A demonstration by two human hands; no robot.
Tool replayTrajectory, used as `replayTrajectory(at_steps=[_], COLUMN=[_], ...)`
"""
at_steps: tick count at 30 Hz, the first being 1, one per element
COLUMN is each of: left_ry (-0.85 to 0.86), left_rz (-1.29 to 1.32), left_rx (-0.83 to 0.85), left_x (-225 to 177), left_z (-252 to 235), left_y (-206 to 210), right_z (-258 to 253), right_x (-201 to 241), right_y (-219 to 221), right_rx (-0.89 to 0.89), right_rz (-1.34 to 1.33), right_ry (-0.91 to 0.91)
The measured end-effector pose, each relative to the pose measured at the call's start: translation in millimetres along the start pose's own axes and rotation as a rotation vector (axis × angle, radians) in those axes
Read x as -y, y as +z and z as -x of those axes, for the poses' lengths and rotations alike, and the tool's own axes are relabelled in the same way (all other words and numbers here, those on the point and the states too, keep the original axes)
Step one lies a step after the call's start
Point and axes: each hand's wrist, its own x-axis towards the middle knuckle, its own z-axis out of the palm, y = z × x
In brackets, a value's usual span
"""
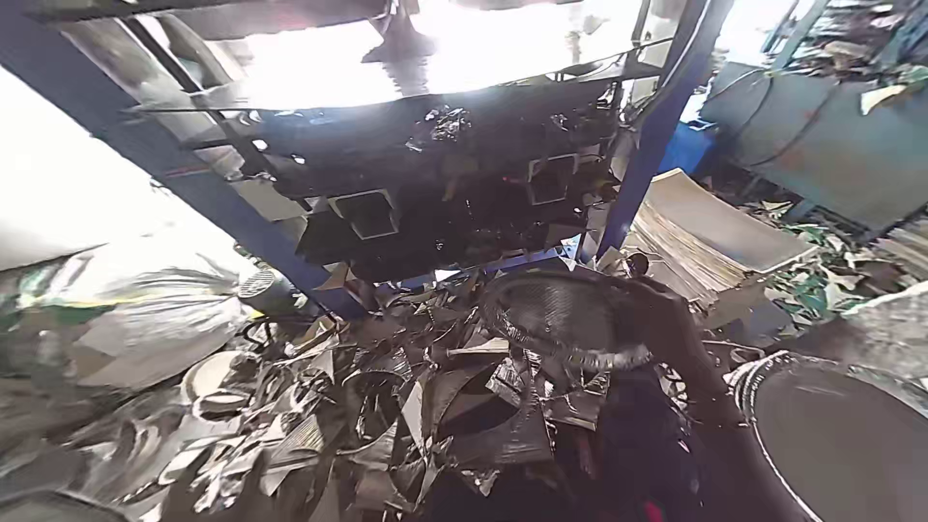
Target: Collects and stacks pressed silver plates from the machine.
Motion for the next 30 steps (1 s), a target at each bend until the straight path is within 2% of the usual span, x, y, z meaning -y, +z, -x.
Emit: replayTrajectory(at_steps=[2, 3, 5, 6, 8, 9, 10, 12, 13, 15, 16, 17, 18, 19, 20, 22, 24, 25, 27, 28, 29, 30], left_ry=[0.311, 0.44, 0.586, 0.609, 0.458, 0.266, 0.061, -0.142, -0.128, 0.007, 0.222, 0.521, 0.761, 0.921, 0.989, 0.96, 0.931, 0.934, 0.946, 0.954, 0.938, 0.945], left_rz=[0.333, 0.356, 0.394, 0.464, 0.632, 0.732, 0.841, 1.008, 1.032, 1.066, 1.059, 1.011, 0.92, 0.794, 0.668, 0.558, 0.481, 0.345, -0.01, -0.2, -0.419, -0.609], left_rx=[0.15, 0.215, 0.33, 0.361, 0.383, 0.446, 0.532, 0.731, 0.9, 1.375, 1.654, 1.874, 1.984, 2.015, 1.98, 1.784, 1.625, 1.626, 1.63, 1.595, 1.558, 1.492], left_x=[-76.3, -122.1, -193.8, -215.8, -236.7, -242.1, -245.4, -258.7, -270.4, -294.2, -300.5, -303.8, -304.7, -298.6, -286.7, -250.7, -220.3, -210.3, -197.2, -189.8, -184.0, -178.7], left_z=[0.6, 3.9, 11.2, 12.4, 13.4, 15.0, 16.4, 36.0, 55.7, 109.8, 135.1, 157.6, 178.0, 193.5, 203.2, 211.2, 200.6, 187.2, 153.6, 134.6, 113.7, 93.2], left_y=[49.0, 67.0, 88.5, 97.9, 117.6, 126.8, 139.8, 161.1, 167.3, 181.2, 193.0, 208.1, 217.2, 223.6, 229.3, 246.2, 264.8, 271.0, 281.1, 284.4, 285.4, 285.6], right_z=[-2.7, -4.3, -2.7, 1.0, 13.2, 19.7, 26.7, 37.5, 40.9, 51.1, 58.8, 68.9, 83.9, 103.6, 127.1, 184.9, 241.4, 270.2, 309.2, 321.1, 326.5, 324.8], right_x=[24.7, 37.7, 56.3, 59.8, 56.9, 51.6, 45.1, 34.6, 27.7, 5.8, -7.7, -23.4, -40.7, -57.7, -74.5, -111.7, -140.0, -152.5, -169.1, -174.6, -177.2, -177.4], right_y=[3.6, 1.7, -10.3, -20.3, -47.0, -61.5, -73.6, -84.2, -84.6, -77.5, -74.4, -76.0, -83.3, -95.4, -110.7, -140.3, -162.7, -169.6, -170.5, -162.7, -152.7, -143.0], right_rx=[-0.044, -0.059, -0.095, -0.132, -0.264, -0.354, -0.466, -0.678, -0.751, -0.862, -0.911, -0.96, -1.01, -1.063, -1.111, -1.163, -1.11, -0.972, -0.562, -0.416, -0.354, -0.366], right_rz=[0.099, 0.12, 0.117, 0.086, 0.002, -0.042, -0.092, -0.239, -0.378, -0.638, -0.705, -0.733, -0.723, -0.679, -0.599, -0.393, -0.141, 0.04, 0.368, 0.456, 0.499, 0.547], right_ry=[-0.315, -0.439, -0.57, -0.57, -0.446, -0.345, -0.213, 0.103, 0.236, 0.392, 0.458, 0.539, 0.621, 0.693, 0.755, 0.868, 1.061, 1.219, 1.532, 1.619, 1.666, 1.657])
